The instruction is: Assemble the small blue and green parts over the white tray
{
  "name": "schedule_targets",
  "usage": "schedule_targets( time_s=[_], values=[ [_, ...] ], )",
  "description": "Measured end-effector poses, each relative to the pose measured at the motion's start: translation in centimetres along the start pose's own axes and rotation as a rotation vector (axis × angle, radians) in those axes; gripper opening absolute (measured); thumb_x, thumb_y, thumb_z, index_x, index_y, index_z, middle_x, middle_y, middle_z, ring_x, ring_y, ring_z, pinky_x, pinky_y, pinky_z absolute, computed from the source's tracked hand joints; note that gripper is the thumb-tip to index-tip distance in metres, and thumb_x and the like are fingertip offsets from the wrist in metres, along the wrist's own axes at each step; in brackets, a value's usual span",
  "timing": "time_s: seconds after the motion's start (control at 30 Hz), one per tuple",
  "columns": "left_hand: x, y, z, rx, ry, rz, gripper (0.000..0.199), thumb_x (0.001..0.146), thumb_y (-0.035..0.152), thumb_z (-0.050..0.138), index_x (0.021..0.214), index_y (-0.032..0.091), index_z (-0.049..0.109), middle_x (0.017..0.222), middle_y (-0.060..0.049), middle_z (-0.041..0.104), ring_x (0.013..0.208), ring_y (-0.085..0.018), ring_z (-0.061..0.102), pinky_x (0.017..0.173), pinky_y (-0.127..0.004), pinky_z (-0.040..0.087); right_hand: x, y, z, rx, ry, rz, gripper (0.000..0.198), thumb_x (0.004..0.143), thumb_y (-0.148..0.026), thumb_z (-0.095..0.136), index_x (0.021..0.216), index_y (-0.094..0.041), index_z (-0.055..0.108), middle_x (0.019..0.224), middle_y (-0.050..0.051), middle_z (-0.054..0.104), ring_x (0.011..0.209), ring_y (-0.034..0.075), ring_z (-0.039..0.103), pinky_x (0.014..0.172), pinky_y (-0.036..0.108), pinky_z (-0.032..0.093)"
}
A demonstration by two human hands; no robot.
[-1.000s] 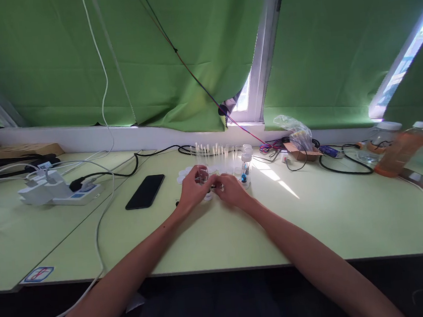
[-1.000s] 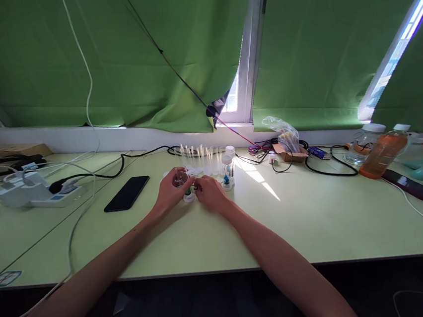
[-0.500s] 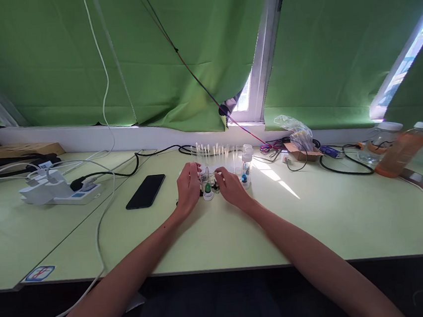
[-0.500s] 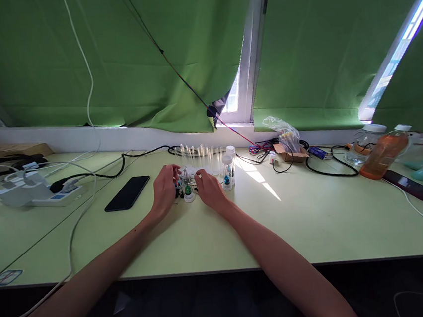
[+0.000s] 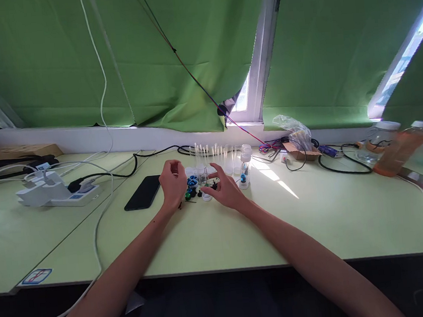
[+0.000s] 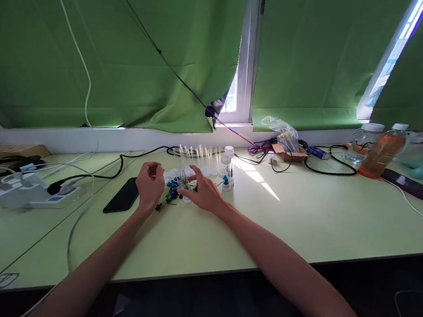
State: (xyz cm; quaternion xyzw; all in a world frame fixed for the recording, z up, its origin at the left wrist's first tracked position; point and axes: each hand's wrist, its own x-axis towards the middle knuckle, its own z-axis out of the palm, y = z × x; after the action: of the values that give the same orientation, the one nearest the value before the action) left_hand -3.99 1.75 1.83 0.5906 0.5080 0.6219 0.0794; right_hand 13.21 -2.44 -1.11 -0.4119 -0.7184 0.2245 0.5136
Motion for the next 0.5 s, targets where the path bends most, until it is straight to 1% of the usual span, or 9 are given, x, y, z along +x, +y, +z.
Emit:
schedule_targets(
  time_s=[0.03,0.1,0.13,0.2,0.27,0.37,0.43,0.5],
  values=[
    [0.3,-0.4,-0.1,0.030,-0.011,-0.009,0.013,0.083,0.028,0.050,0.091,0.021,0.058,0.084,-0.005,0.067,0.075,-0.018,0.063,0.069,-0.029,0.048,0.0,0.2,0.0,-0.006,-0.020,0.001,0.074,0.076,-0.043,0.071,0.140,-0.030,0.038,0.109,0.005,0.065,0.059,0.011,0.052,0.058,0.025,0.039],
    [0.9,-1.3,-0.3,0.096,-0.045,-0.023,0.020,0.080,0.023,0.050,0.097,0.021,0.059,0.084,-0.005,0.070,0.074,-0.020,0.064,0.071,-0.031,0.049,-0.1,0.6,0.1,-0.017,-0.055,0.006,0.076,0.076,-0.041,0.071,0.142,-0.030,0.036,0.107,0.005,0.065,0.062,0.012,0.054,0.060,0.026,0.040],
    [1.1,-1.8,-0.3,0.133,-0.060,-0.007,0.022,0.078,0.020,0.050,0.097,0.021,0.059,0.085,-0.006,0.070,0.074,-0.020,0.065,0.075,-0.033,0.049,-0.1,0.7,0.1,-0.021,-0.068,0.009,0.075,0.076,-0.040,0.071,0.142,-0.030,0.036,0.106,0.005,0.065,0.063,0.013,0.054,0.061,0.026,0.040],
    [1.6,-3.0,-0.4,0.205,-0.103,0.036,0.023,0.074,0.017,0.049,0.094,0.020,0.062,0.089,-0.007,0.071,0.077,-0.022,0.065,0.081,-0.035,0.048,-0.1,0.9,0.1,-0.026,-0.085,0.015,0.073,0.077,-0.038,0.069,0.142,-0.030,0.035,0.104,0.004,0.065,0.063,0.013,0.054,0.062,0.026,0.040],
    [1.8,-4.2,-0.3,0.277,-0.175,0.038,0.024,0.070,0.017,0.050,0.090,0.019,0.063,0.093,-0.009,0.072,0.081,-0.024,0.066,0.082,-0.037,0.048,-0.1,1.1,0.1,-0.039,-0.094,0.013,0.071,0.078,-0.037,0.069,0.141,-0.030,0.036,0.103,0.003,0.065,0.064,0.013,0.053,0.063,0.027,0.040],
    [1.9,-5.6,-0.1,0.375,-0.252,0.016,0.023,0.066,0.019,0.054,0.087,0.020,0.064,0.098,-0.011,0.072,0.094,-0.029,0.065,0.083,-0.039,0.048,0.0,1.4,0.2,-0.077,-0.110,0.002,0.070,0.078,-0.035,0.068,0.140,-0.029,0.036,0.104,0.004,0.064,0.066,0.013,0.053,0.065,0.027,0.040],
    [1.8,-6.2,0.0,0.423,-0.292,-0.002,0.022,0.063,0.017,0.055,0.083,0.021,0.064,0.096,-0.012,0.072,0.096,-0.032,0.065,0.084,-0.041,0.048,0.1,1.6,0.3,-0.105,-0.121,-0.002,0.070,0.078,-0.035,0.068,0.140,-0.028,0.036,0.105,0.004,0.064,0.067,0.014,0.054,0.066,0.028,0.040],
    [1.8,-6.4,0.1,0.452,-0.336,-0.010,0.021,0.060,0.015,0.056,0.080,0.021,0.063,0.092,-0.012,0.072,0.093,-0.033,0.065,0.084,-0.042,0.048,0.1,1.7,0.3,-0.125,-0.133,0.005,0.069,0.078,-0.034,0.067,0.139,-0.028,0.037,0.106,0.004,0.064,0.069,0.014,0.054,0.067,0.028,0.041]
  ],
)
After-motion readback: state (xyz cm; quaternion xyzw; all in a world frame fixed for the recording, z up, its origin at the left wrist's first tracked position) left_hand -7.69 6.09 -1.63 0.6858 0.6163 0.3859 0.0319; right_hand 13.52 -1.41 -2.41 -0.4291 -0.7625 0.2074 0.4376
